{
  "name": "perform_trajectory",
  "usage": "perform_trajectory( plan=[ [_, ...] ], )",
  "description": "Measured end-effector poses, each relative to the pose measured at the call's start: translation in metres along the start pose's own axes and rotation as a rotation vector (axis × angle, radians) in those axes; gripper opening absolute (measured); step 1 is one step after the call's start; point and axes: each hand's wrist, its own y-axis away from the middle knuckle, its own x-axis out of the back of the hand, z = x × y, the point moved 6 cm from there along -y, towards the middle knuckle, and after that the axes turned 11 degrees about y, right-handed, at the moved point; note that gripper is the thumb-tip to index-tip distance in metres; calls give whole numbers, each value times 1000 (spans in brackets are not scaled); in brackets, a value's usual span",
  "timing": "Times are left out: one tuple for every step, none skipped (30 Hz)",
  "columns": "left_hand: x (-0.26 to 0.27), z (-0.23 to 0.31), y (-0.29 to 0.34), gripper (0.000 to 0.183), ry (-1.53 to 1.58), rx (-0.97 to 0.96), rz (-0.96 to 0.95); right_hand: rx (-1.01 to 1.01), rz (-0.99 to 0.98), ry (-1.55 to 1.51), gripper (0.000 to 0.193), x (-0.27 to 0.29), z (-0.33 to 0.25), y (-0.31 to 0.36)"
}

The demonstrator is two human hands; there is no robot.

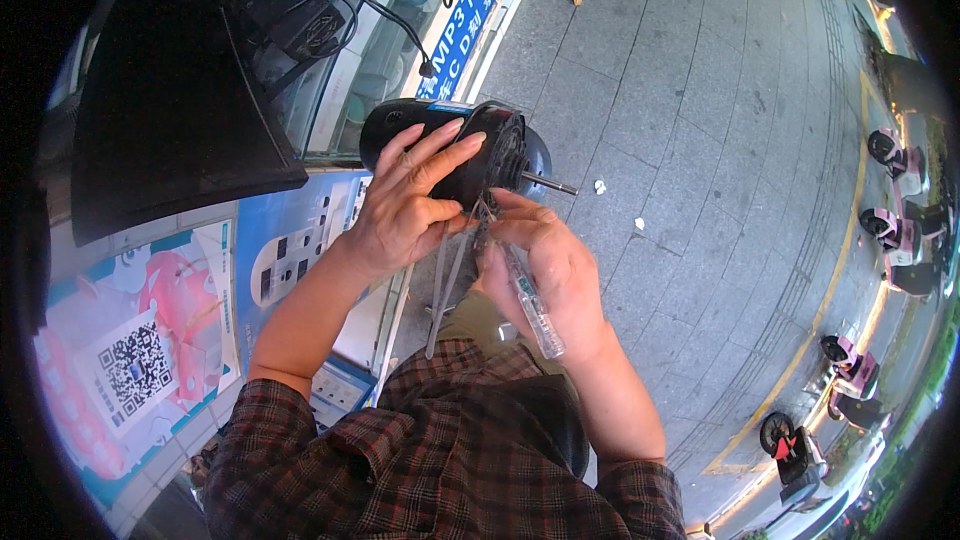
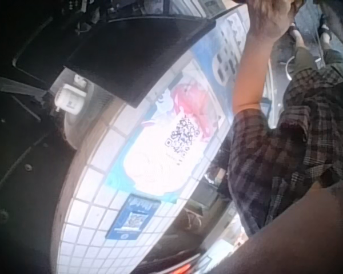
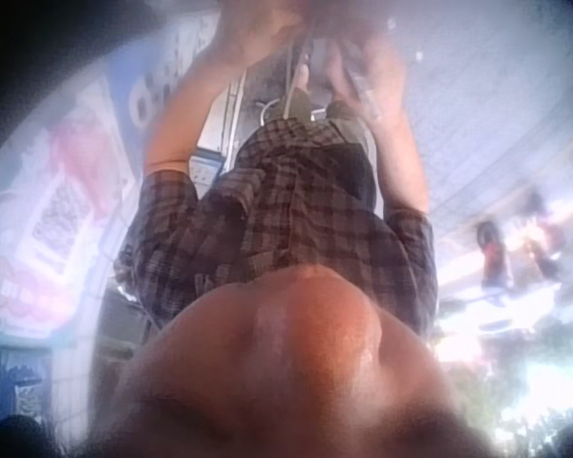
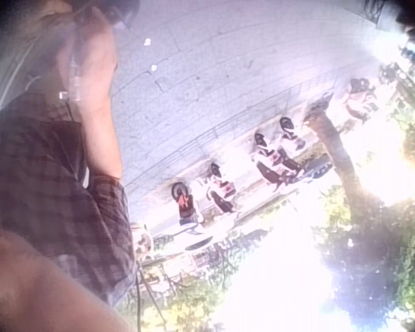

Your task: The person uses a screwdriver to adjust components on a small black device. They then receive a tablet and a phone from a customer, inspect them, and place them on a workbench.

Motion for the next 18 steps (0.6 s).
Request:
perform_trajectory(
  plan=[
    [-1, 0, 0, 33, 0, -1, 3, 9, 7, 12, 27, 0, 0, 0],
    [-1, -1, 1, 32, 0, -2, 6, 17, 15, 24, 27, -1, 0, 0],
    [-2, -1, 1, 32, 1, -1, 11, 26, 22, 36, 28, -1, -1, 0],
    [-3, -1, 1, 32, 1, 0, 15, 22, 15, 56, 28, -1, -2, 0],
    [-3, -1, 2, 32, 2, 1, 19, 18, 8, 75, 29, 0, -4, -1],
    [-4, -1, 1, 31, 0, 6, 10, 14, 0, 94, 29, 0, -5, -1],
    [-3, 0, 1, 31, -2, 11, 1, 13, -10, 102, 26, 0, -6, 1],
    [-3, 1, 1, 30, -4, 16, -9, 11, -21, 110, 24, -1, -6, 2],
    [-4, 1, 1, 30, -5, 15, -5, 10, -31, 118, 21, -1, -7, 3],
    [-4, 1, 1, 29, -5, 16, -1, 11, -34, 122, 21, -1, -7, 4],
    [-4, 1, 2, 28, -5, 16, 3, 13, -36, 125, 22, -2, -8, 4],
    [-5, 1, 3, 28, -11, 25, -3, 14, -38, 129, 22, -3, -8, 5],
    [-5, 1, 3, 27, -17, 33, -9, 0, -28, 136, 22, -3, -8, 5],
    [-5, 2, 3, 26, -23, 42, -14, -14, -19, 144, 22, -3, -9, 4],
    [-5, 2, 3, 26, -36, 47, -25, -27, -9, 151, 22, -4, -9, 4],
    [-7, 4, 2, 26, -48, 50, -38, -4, 14, 192, 25, -4, -10, 1],
    [-8, 5, 1, 25, -60, 54, -51, 19, 37, 234, 27, -5, -9, -3],
    [-8, 6, 0, 25, -68, 52, -62, 42, 60, 275, 30, -4, -9, -6]
  ],
)
